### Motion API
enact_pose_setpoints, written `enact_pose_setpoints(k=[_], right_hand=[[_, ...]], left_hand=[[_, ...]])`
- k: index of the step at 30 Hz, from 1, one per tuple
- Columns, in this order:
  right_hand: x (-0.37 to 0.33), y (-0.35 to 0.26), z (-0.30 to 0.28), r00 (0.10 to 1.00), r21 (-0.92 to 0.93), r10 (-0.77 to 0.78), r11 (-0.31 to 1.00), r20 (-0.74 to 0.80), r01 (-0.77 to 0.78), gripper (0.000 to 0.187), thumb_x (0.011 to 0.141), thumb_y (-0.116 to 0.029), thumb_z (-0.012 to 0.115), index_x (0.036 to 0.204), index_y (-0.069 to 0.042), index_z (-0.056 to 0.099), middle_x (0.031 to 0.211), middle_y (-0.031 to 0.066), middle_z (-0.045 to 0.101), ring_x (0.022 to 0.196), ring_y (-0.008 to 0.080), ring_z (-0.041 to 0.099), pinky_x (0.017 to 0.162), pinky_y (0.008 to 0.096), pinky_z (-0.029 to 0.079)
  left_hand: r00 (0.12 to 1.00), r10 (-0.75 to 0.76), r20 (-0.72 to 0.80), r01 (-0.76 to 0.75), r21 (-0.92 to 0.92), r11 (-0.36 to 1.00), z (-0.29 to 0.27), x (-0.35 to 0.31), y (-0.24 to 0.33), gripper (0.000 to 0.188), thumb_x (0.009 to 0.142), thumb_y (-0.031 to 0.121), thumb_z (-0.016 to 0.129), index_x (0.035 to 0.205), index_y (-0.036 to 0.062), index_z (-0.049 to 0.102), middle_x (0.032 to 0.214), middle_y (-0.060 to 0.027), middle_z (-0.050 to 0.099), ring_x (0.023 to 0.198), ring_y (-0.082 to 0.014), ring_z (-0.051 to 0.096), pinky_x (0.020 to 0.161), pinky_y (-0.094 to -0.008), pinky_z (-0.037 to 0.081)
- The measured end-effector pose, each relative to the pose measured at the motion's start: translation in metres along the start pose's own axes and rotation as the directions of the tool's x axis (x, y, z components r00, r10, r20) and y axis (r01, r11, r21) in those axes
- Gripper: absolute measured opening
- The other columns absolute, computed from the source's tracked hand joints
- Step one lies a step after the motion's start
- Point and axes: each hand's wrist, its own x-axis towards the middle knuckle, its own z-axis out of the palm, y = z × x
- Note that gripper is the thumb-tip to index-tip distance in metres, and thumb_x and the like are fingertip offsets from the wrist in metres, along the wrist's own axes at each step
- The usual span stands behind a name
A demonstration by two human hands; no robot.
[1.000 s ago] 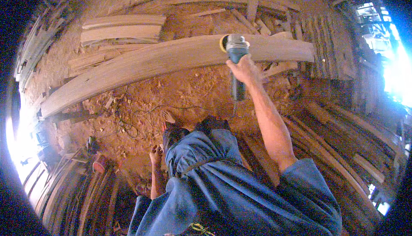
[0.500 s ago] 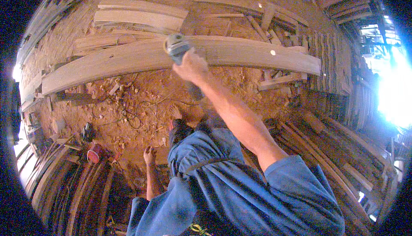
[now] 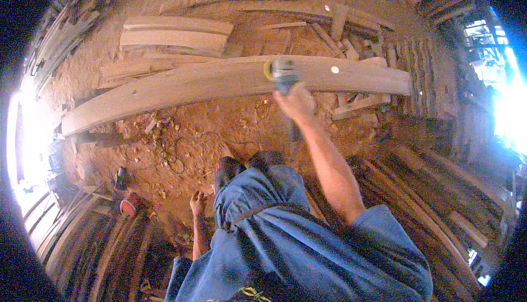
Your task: The person uses a chisel and mallet to carve a long wooden plank, then switches to an angle grinder to sand its surface. The person holds the plank with one hand while operating the tools with the other.
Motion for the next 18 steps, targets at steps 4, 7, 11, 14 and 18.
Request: enact_pose_setpoints(k=[4, 7, 11, 14, 18], right_hand=[[0.022, 0.125, -0.045, 0.973, 0.023, 0.204, 0.979, -0.105, -0.203, 0.084, 0.076, -0.060, 0.072, 0.113, 0.013, 0.052, 0.104, 0.0333, 0.065, 0.101, 0.0463, 0.065, 0.085, 0.0507, 0.051], [0.026, 0.167, -0.057, 0.963, 0.078, 0.245, 0.968, -0.114, -0.237, 0.084, 0.076, -0.060, 0.072, 0.112, 0.014, 0.051, 0.104, 0.0341, 0.065, 0.100, 0.0467, 0.065, 0.085, 0.0511, 0.052], [0.014, 0.148, -0.038, 0.983, 0.032, 0.123, 0.992, -0.139, -0.120, 0.082, 0.077, -0.057, 0.071, 0.116, 0.012, 0.048, 0.102, 0.0332, 0.065, 0.096, 0.0474, 0.066, 0.085, 0.0512, 0.052], [-0.002, 0.094, -0.018, 0.997, 0.024, 0.054, 0.998, -0.048, -0.053, 0.079, 0.079, -0.053, 0.071, 0.117, 0.012, 0.046, 0.100, 0.0330, 0.066, 0.093, 0.0467, 0.067, 0.084, 0.0519, 0.053], [-0.024, -0.001, 0.005, 0.998, 0.031, 0.007, 0.999, 0.063, -0.009, 0.075, 0.080, -0.047, 0.070, 0.117, 0.012, 0.043, 0.098, 0.0335, 0.066, 0.092, 0.0462, 0.067, 0.082, 0.0527, 0.055]], left_hand=[[0.993, -0.115, 0.008, 0.116, -0.010, 0.993, 0.027, -0.023, 0.005, 0.053, 0.092, 0.029, 0.070, 0.131, -0.0028, 0.053, 0.103, -0.0124, 0.068, 0.085, -0.0175, 0.066, 0.063, -0.0280, 0.048], [0.999, -0.021, 0.031, 0.022, -0.040, 0.999, 0.036, -0.031, 0.010, 0.054, 0.091, 0.026, 0.071, 0.131, -0.0040, 0.053, 0.101, -0.0132, 0.067, 0.080, -0.0179, 0.065, 0.064, -0.0293, 0.050], [0.988, -0.137, 0.067, 0.132, 0.078, 0.988, 0.027, -0.025, 0.019, 0.059, 0.089, 0.027, 0.073, 0.131, -0.0085, 0.052, 0.108, -0.0187, 0.066, 0.085, -0.0214, 0.067, 0.069, -0.0313, 0.052], [0.992, -0.124, 0.021, 0.123, 0.069, 0.990, 0.012, -0.011, 0.030, 0.057, 0.090, 0.029, 0.073, 0.129, -0.0069, 0.054, 0.104, -0.0168, 0.068, 0.084, -0.0197, 0.067, 0.066, -0.0287, 0.050], [0.993, -0.116, 0.001, 0.115, 0.122, 0.986, -0.011, 0.013, 0.045, 0.053, 0.092, 0.029, 0.069, 0.129, -0.0054, 0.055, 0.101, -0.0147, 0.069, 0.087, -0.0186, 0.067, 0.065, -0.0284, 0.049]])
